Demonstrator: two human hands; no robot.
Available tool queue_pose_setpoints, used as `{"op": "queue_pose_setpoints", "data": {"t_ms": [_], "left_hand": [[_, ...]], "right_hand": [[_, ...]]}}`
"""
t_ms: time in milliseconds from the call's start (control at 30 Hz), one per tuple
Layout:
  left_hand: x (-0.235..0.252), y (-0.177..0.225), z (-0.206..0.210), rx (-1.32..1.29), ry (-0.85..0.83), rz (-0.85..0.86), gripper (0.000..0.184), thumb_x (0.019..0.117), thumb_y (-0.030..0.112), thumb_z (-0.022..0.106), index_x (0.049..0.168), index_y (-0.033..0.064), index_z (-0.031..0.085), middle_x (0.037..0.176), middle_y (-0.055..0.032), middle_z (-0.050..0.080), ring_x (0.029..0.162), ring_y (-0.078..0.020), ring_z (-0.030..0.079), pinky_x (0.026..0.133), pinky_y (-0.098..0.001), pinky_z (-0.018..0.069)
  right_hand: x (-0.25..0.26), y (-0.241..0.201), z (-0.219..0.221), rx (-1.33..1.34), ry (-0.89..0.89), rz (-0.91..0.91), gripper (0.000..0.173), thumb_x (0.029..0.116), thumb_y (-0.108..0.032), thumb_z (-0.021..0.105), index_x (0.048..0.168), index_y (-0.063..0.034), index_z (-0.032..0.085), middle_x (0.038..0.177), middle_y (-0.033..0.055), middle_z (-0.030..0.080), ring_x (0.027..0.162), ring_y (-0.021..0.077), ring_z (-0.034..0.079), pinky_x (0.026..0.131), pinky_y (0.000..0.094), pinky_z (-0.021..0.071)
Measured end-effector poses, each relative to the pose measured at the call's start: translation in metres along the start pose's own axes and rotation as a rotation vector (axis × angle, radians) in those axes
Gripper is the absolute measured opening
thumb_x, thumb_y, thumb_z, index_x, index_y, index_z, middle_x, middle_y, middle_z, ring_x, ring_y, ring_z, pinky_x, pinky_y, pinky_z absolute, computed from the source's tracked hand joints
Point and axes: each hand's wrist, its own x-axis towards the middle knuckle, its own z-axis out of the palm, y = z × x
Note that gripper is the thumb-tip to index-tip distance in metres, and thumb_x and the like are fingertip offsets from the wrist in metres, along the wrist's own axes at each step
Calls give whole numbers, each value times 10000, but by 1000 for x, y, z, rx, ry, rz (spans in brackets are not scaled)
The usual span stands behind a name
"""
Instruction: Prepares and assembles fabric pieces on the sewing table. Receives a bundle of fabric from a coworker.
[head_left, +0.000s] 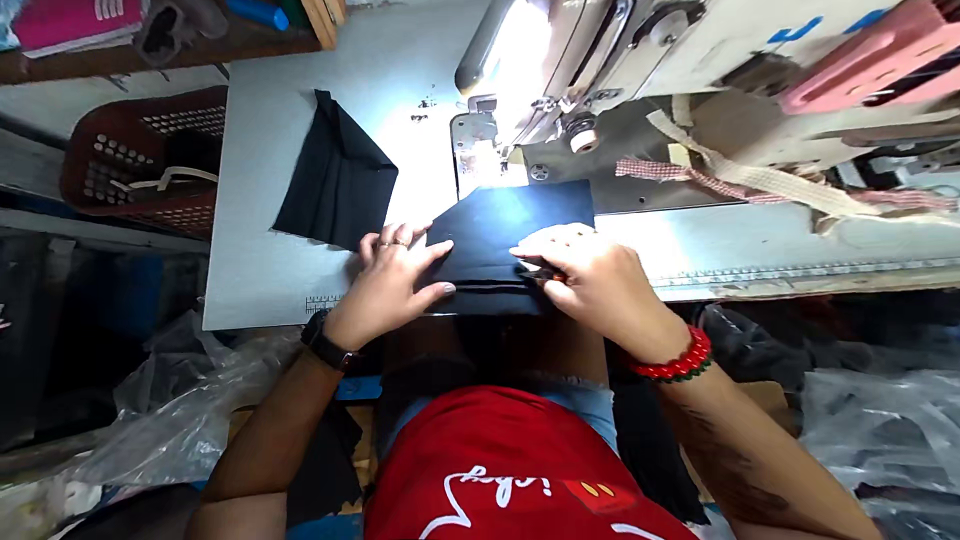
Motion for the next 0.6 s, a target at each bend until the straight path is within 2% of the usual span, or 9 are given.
{"op": "queue_pose_setpoints", "data": {"t_ms": [67,133,233,267,333,400,467,600], "left_hand": [[-6,0,4,23,-6,-10,566,919,559,634,1386,241,659,1502,-137,514,1421,-358,404,1103,-667,243],[-11,0,4,45,-14,-31,622,913,602,620,1426,250,624,1527,-143,489,1446,-354,384,1135,-667,222],[-19,-5,-8,111,-38,-99,683,920,691,547,1444,258,608,1544,-149,473,1440,-369,395,1123,-677,242],[-21,-8,-14,106,-13,-126,620,951,649,535,1402,239,647,1525,-145,497,1418,-373,417,1105,-673,264],[-20,-11,-17,41,129,-146,382,1008,449,575,1227,192,753,1403,-112,598,1336,-336,490,1071,-622,309],[-14,-13,-12,-26,243,-101,228,992,318,629,1096,200,795,1265,-59,661,1225,-269,549,1031,-556,340],[-12,-12,-7,-38,195,-52,205,968,331,664,1081,238,807,1237,-22,677,1197,-241,559,1016,-547,336],[-17,-10,-4,-16,133,-22,219,947,342,695,1102,243,813,1262,-28,686,1210,-260,553,990,-563,322]], "right_hand": [[18,-12,17,99,9,-90,252,883,-118,628,1081,-123,784,1055,70,739,970,256,704,755,443,578],[30,-20,37,146,-24,-137,200,892,-123,669,1060,-134,779,953,60,707,862,229,685,694,406,565],[38,-26,50,130,-74,-123,233,881,-91,691,1085,-153,783,875,67,638,763,230,635,610,394,519],[38,-26,49,125,-87,-114,260,881,-88,691,1110,-167,785,881,64,638,762,224,632,608,390,515],[38,-26,48,128,-94,-101,289,877,-95,698,1137,-183,785,893,61,637,776,221,629,613,387,510],[37,-26,50,131,-89,-95,297,878,-102,701,1149,-188,787,912,66,643,792,222,633,625,384,513],[36,-26,50,131,-91,-90,305,873,-96,702,1152,-188,787,920,63,647,797,218,632,629,380,511],[34,-25,51,134,-79,-96,295,881,-104,698,1153,-178,785,935,67,652,801,218,633,638,372,507]]}}
